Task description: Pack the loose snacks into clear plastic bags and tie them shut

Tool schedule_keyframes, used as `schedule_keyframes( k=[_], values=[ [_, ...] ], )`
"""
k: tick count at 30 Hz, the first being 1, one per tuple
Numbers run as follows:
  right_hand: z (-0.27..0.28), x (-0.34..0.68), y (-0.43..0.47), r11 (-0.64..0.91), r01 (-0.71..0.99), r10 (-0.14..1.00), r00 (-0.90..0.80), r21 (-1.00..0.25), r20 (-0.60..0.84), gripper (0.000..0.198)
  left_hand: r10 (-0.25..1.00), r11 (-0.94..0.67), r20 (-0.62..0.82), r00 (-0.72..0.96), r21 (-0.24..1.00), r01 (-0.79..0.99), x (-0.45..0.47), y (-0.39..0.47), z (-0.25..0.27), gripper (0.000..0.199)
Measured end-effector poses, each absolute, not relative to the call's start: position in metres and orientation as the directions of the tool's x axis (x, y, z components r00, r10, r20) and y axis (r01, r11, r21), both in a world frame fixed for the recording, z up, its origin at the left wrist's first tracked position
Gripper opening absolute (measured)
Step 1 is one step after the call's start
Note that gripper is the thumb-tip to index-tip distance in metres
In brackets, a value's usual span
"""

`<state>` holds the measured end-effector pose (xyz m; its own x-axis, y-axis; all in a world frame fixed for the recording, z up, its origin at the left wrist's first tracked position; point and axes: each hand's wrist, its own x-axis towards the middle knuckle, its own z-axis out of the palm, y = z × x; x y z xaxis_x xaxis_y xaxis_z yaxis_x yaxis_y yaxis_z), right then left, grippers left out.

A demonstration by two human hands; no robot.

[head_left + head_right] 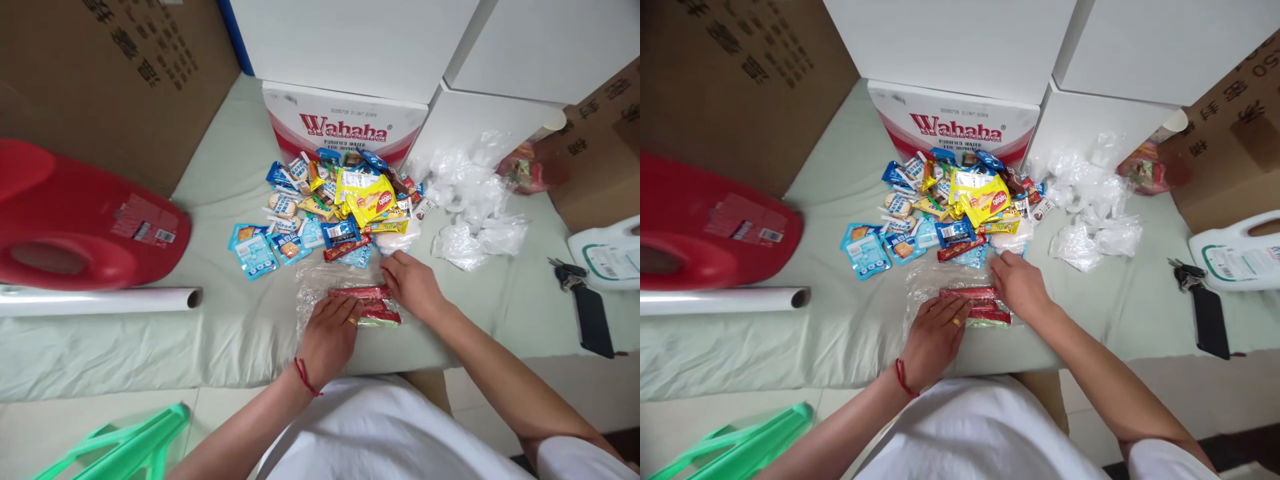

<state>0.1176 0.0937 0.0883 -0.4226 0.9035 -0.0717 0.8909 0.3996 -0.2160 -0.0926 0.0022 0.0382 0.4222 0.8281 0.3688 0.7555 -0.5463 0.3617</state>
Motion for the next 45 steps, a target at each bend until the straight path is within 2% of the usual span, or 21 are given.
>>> schedule_keyframes(
  k=[3, 6, 10, 13, 17, 20, 23, 26, 28, 30, 33, 35, 37, 39, 42, 45],
  values=[
    [0.085, 0.091, 0.113, 0.458, 0.865, 0.863, -0.488, -0.205, -0.132, 0.029, 0.836, -0.538, 0.348, 0.424, 0.372, 0.756, -0.095, 0.000, 0.037, 0.036],
    [0.080, 0.072, 0.131, 0.487, 0.862, 0.829, -0.507, -0.142, -0.237, 0.033, 0.857, -0.511, 0.308, 0.414, 0.397, 0.763, -0.094, -0.001, 0.039, 0.037],
    [0.085, 0.067, 0.143, 0.520, 0.845, 0.792, -0.532, -0.127, -0.297, 0.020, 0.876, -0.481, 0.258, 0.408, 0.401, 0.779, -0.094, 0.000, 0.038, 0.037],
    [0.097, 0.074, 0.139, 0.604, 0.782, 0.752, -0.624, -0.157, -0.212, 0.020, 0.870, -0.488, 0.275, 0.409, 0.377, 0.787, -0.095, 0.001, 0.036, 0.035],
    [0.114, 0.089, 0.113, 0.712, 0.685, 0.690, -0.723, -0.152, -0.028, 0.024, 0.864, -0.495, 0.296, 0.406, 0.362, 0.790, -0.094, -0.001, 0.034, 0.035],
    [0.115, 0.101, 0.083, 0.796, 0.582, 0.599, -0.797, -0.167, 0.078, 0.020, 0.867, -0.492, 0.302, 0.395, 0.405, 0.770, -0.095, -0.004, 0.032, 0.039],
    [0.103, 0.109, 0.058, 0.837, 0.507, 0.534, -0.839, -0.204, 0.104, 0.025, 0.863, -0.498, 0.354, 0.361, 0.474, 0.726, -0.101, -0.006, 0.029, 0.041],
    [0.085, 0.109, 0.040, 0.839, 0.481, 0.518, -0.850, -0.254, 0.100, 0.031, 0.877, -0.445, 0.421, 0.234, 0.524, 0.727, -0.112, -0.008, 0.026, 0.035],
    [0.075, 0.107, 0.032, 0.838, 0.468, 0.513, -0.851, -0.281, 0.113, 0.033, 0.898, -0.337, 0.432, 0.089, 0.542, 0.770, -0.120, -0.008, 0.025, 0.026],
    [0.068, 0.104, 0.027, 0.837, 0.457, 0.508, -0.853, -0.301, 0.116, 0.035, 0.907, -0.214, 0.417, -0.053, 0.567, 0.796, -0.129, -0.007, 0.024, 0.037],
    [0.063, 0.102, 0.024, 0.836, 0.443, 0.497, -0.861, -0.324, 0.105, 0.035, 0.933, -0.099, 0.324, -0.153, 0.643, 0.759, -0.145, 0.000, 0.021, 0.064],
    [0.063, 0.101, 0.024, 0.844, 0.413, 0.473, -0.874, -0.343, 0.112, 0.037, 0.968, -0.058, 0.217, -0.123, 0.675, 0.736, -0.156, 0.007, 0.020, 0.058],
    [0.064, 0.100, 0.026, 0.852, 0.376, 0.440, -0.891, -0.364, 0.110, 0.041, 0.989, -0.016, 0.118, -0.087, 0.678, 0.735, -0.166, 0.016, 0.023, 0.034],
    [0.065, 0.098, 0.029, 0.854, 0.353, 0.409, -0.909, -0.383, 0.074, 0.041, 0.997, 0.024, 0.037, -0.069, 0.690, 0.723, -0.173, 0.022, 0.028, 0.023],
    [0.066, 0.097, 0.032, 0.849, 0.353, 0.397, -0.917, -0.394, 0.033, 0.035, 0.991, 0.126, -0.064, -0.121, 0.779, 0.615, -0.178, 0.025, 0.039, 0.025],
    [0.065, 0.096, 0.033, 0.851, 0.351, 0.397, -0.917, -0.390, 0.041, 0.032, 0.948, 0.296, -0.228, -0.223, 0.889, 0.350, -0.176, 0.021, 0.047, 0.041]
  ],
)
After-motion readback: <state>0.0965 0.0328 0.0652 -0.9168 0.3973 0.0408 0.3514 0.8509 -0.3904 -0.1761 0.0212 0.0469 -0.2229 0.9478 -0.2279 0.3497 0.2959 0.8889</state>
